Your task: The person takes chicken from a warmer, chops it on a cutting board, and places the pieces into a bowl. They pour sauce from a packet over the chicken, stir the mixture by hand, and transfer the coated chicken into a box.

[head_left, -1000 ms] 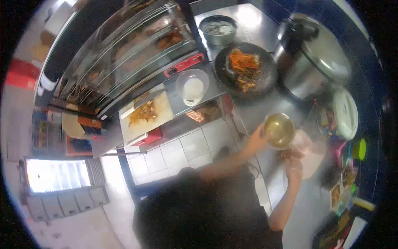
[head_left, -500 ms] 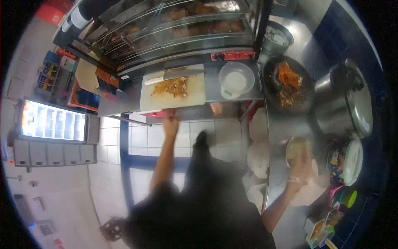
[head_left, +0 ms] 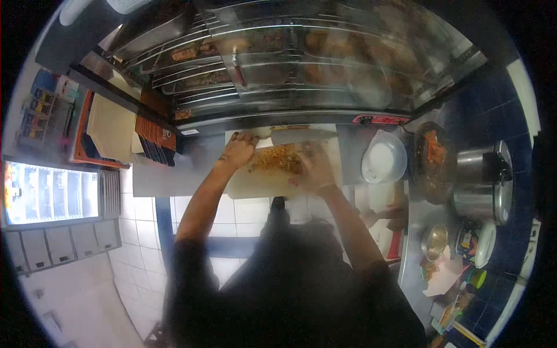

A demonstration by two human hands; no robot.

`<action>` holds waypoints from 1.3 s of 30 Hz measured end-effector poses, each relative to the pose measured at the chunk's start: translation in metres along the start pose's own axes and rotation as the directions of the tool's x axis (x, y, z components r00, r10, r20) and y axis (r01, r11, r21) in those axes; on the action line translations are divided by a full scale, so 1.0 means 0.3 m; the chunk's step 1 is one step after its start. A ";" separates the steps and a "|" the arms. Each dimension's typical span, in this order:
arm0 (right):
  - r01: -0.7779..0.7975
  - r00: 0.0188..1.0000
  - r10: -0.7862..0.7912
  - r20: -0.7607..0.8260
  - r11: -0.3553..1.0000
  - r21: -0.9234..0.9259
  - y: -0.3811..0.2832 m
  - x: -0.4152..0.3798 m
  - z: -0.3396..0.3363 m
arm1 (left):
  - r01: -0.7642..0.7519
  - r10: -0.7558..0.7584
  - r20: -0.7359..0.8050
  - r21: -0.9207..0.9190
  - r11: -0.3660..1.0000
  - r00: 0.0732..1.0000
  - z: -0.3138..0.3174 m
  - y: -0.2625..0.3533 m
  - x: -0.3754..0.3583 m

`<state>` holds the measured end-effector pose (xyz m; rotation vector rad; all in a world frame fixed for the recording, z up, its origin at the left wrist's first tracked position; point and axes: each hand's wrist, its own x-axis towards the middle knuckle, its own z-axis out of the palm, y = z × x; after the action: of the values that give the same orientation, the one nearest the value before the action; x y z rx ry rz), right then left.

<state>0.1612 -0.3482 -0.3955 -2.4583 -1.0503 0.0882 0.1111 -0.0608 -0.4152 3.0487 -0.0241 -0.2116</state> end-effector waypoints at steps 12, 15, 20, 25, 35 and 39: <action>-0.050 0.993 0.058 -0.099 0.995 0.088 0.016 0.109 0.248 | -0.133 0.189 -0.270 0.214 0.968 0.944 0.024 -0.041 0.042; 0.004 0.982 -0.020 -0.186 0.996 -0.088 0.012 0.086 0.226 | -0.127 0.167 -0.275 0.157 0.979 0.947 0.055 -0.034 0.025; 0.006 0.962 -0.008 -0.272 1.000 -0.008 0.077 0.083 0.321 | -0.200 0.202 -0.258 0.035 0.979 0.945 0.004 -0.045 -0.062; -0.134 0.990 0.127 0.055 0.977 0.166 0.102 0.038 0.332 | -0.246 0.226 -0.271 -0.042 0.968 0.936 0.021 -0.093 -0.103; 0.184 0.981 -0.162 0.107 0.954 -0.237 0.089 -0.055 0.283 | -0.037 0.025 -0.249 -0.047 0.998 0.968 0.054 -0.049 -0.155; 0.210 0.965 -0.228 -0.132 0.968 -0.135 0.151 -0.030 0.387 | 0.125 -0.238 -0.436 -0.271 0.954 0.868 -0.025 0.043 -0.286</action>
<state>0.1579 -0.3365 -0.5199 -2.3915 -1.2862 -0.2290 0.0270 -0.0711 -0.3950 2.7757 0.3011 0.4785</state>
